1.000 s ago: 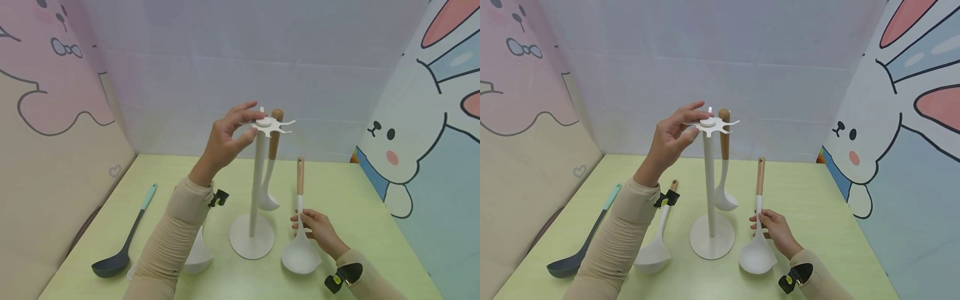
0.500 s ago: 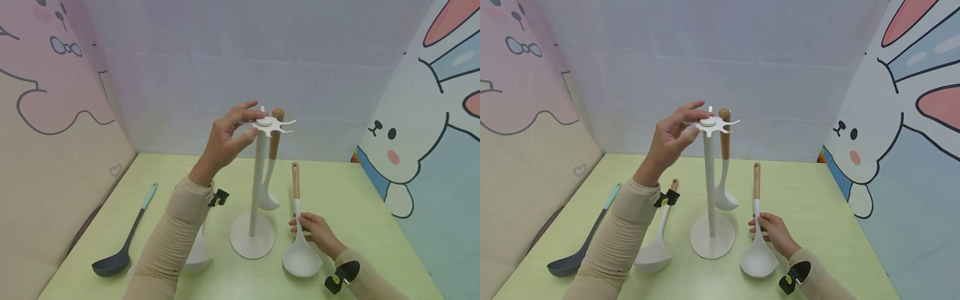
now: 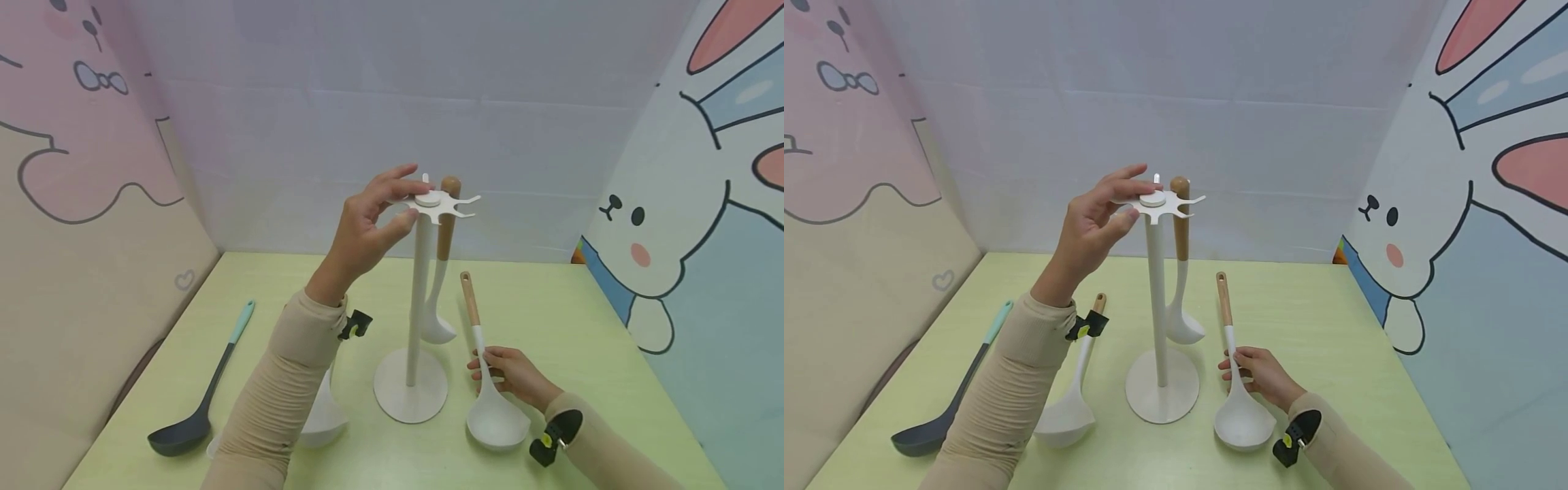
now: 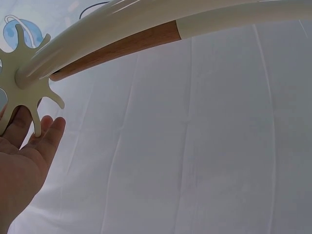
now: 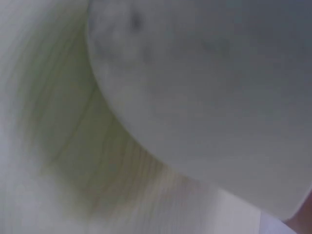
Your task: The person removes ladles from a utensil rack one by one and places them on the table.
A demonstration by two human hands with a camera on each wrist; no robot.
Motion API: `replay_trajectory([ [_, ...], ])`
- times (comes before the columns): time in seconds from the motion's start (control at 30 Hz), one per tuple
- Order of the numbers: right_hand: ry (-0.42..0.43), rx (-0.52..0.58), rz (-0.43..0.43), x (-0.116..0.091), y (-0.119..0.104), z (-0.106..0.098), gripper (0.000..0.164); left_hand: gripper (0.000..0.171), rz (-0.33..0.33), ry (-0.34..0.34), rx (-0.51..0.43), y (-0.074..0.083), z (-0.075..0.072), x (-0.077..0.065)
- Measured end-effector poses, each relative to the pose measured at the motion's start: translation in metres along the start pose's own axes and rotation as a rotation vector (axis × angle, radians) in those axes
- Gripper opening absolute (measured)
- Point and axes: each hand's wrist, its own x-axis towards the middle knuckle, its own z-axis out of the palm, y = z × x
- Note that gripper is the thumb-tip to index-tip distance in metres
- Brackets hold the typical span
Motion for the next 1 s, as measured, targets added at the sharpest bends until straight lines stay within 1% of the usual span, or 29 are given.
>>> replay_trajectory([
  [0.1,-0.024,-0.009,0.001,0.002,0.001,-0.002,0.048,0.03,0.003,0.0,-0.002,0.0,0.0,0.0],
  [0.23,-0.049,0.01,0.018,0.005,0.001,-0.005,0.048,0.031,0.007,0.0,0.0,-0.001,0.0,0.0],
  [0.37,-0.049,0.01,0.042,0.009,0.001,-0.006,0.046,0.031,0.004,0.0,0.002,-0.001,0.0,0.0],
  [0.5,-0.016,-0.061,0.056,0.011,0.001,-0.004,0.04,0.031,-0.001,0.002,0.0,-0.001,0.0,-0.001],
  [0.67,0.014,-0.157,0.047,0.013,0.001,-0.001,0.033,0.031,0.006,0.004,-0.001,-0.001,0.0,-0.001],
  [0.8,0.025,-0.206,0.036,0.016,0.003,-0.001,0.028,0.031,0.016,0.006,-0.002,-0.001,0.0,-0.001],
  [1.0,0.031,-0.265,0.051,0.022,0.006,-0.003,0.023,0.031,0.019,0.005,0.002,-0.001,0.001,-0.001],
])
